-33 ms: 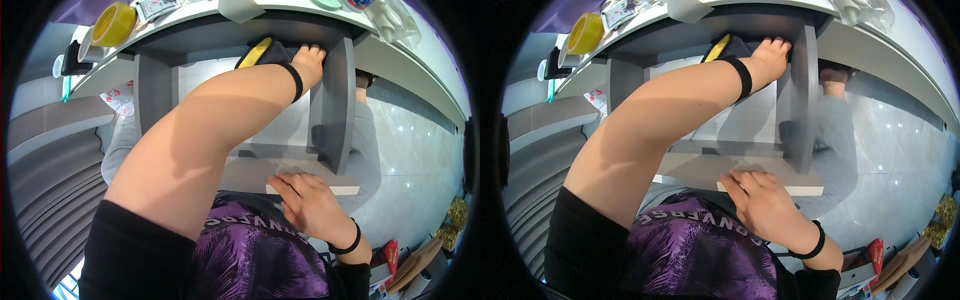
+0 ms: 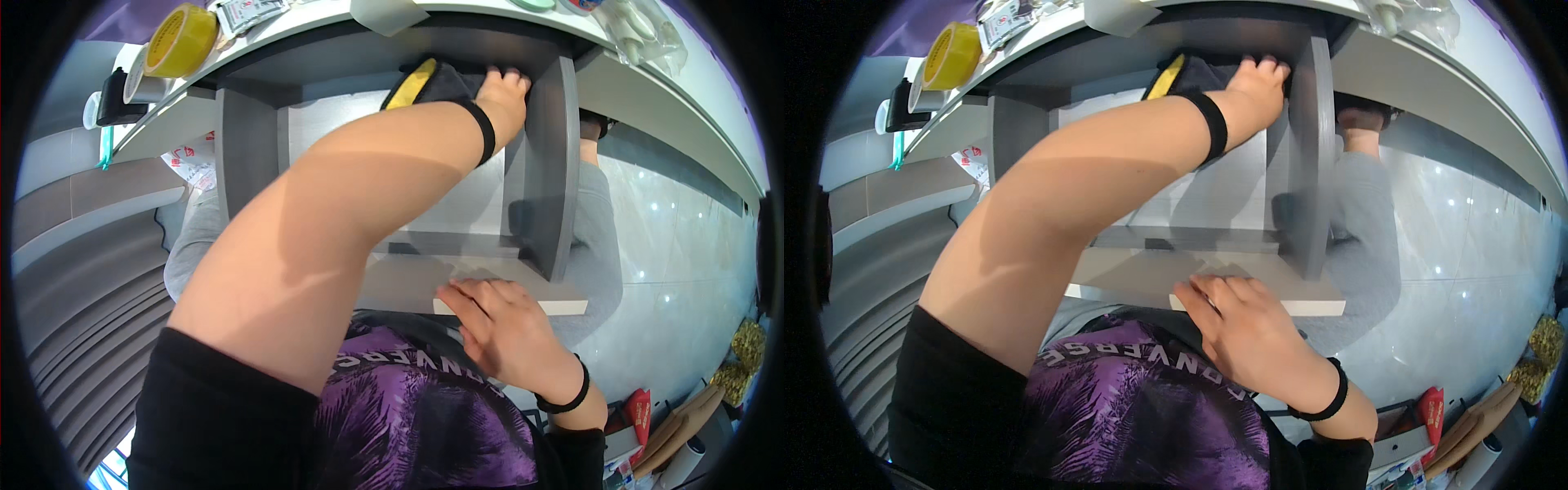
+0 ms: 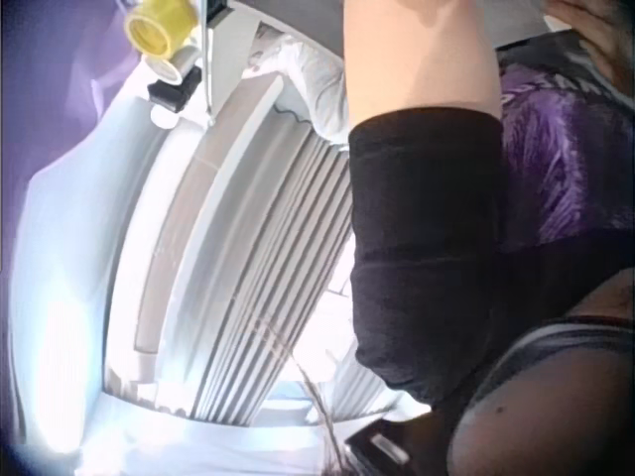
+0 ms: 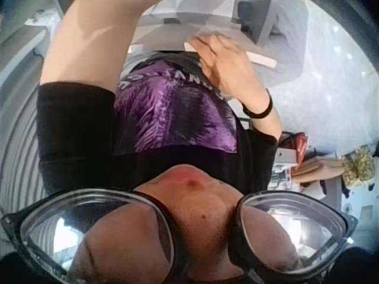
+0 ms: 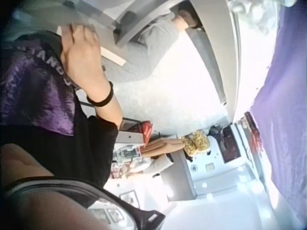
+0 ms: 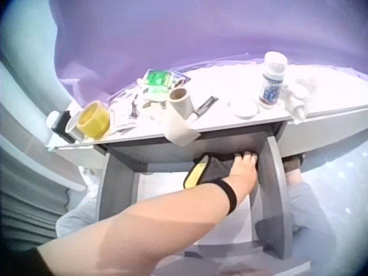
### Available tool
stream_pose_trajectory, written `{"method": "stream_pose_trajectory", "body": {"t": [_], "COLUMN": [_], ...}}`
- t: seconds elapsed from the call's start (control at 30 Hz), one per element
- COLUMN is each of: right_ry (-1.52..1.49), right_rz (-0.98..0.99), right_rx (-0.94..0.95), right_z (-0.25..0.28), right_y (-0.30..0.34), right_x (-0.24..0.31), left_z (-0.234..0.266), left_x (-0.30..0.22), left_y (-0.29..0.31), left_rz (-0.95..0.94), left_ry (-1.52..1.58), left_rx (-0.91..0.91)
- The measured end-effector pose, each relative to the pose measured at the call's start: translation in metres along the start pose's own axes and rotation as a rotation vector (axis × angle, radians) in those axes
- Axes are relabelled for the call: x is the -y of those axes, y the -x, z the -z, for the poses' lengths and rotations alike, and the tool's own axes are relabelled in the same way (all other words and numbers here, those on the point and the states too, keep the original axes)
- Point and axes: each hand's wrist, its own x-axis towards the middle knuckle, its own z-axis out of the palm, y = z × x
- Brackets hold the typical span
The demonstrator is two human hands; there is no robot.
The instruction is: The person wipes the inside of an empty drawer using a cloth. They apply a cleaning substance from a tube to the cloth and scrub the bottom and interior edges of the drawer.
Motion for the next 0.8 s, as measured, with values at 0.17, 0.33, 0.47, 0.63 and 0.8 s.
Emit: {"method": "stream_pose_trajectory", "body": {"t": [0.17, 0.33, 0.47, 0.63, 0.8], "right_ry": [-0.046, -0.071, -0.052, 0.007, 0.033], "right_rz": [0.025, 0.017, 0.014, 0.011, 0.014], "right_rx": [0.016, 0.011, 0.027, -0.010, 0.017], "right_z": [0.003, 0.003, 0.003, 0.000, 0.002], "right_y": [-0.001, 0.002, 0.002, 0.002, 0.001], "right_x": [-0.003, -0.008, -0.006, -0.005, -0.001], "left_z": [-0.006, -0.021, -0.027, -0.025, -0.024], "left_x": [0.007, -0.042, -0.042, -0.001, 0.023], "left_y": [0.026, 0.100, 0.113, 0.070, 0.048], "left_rz": [-0.060, -0.642, -0.731, -0.304, -0.055], "left_ry": [-0.044, 0.094, 0.104, 0.122, 0.053], "left_rx": [0.018, -0.176, -0.137, -0.010, -0.102]}}
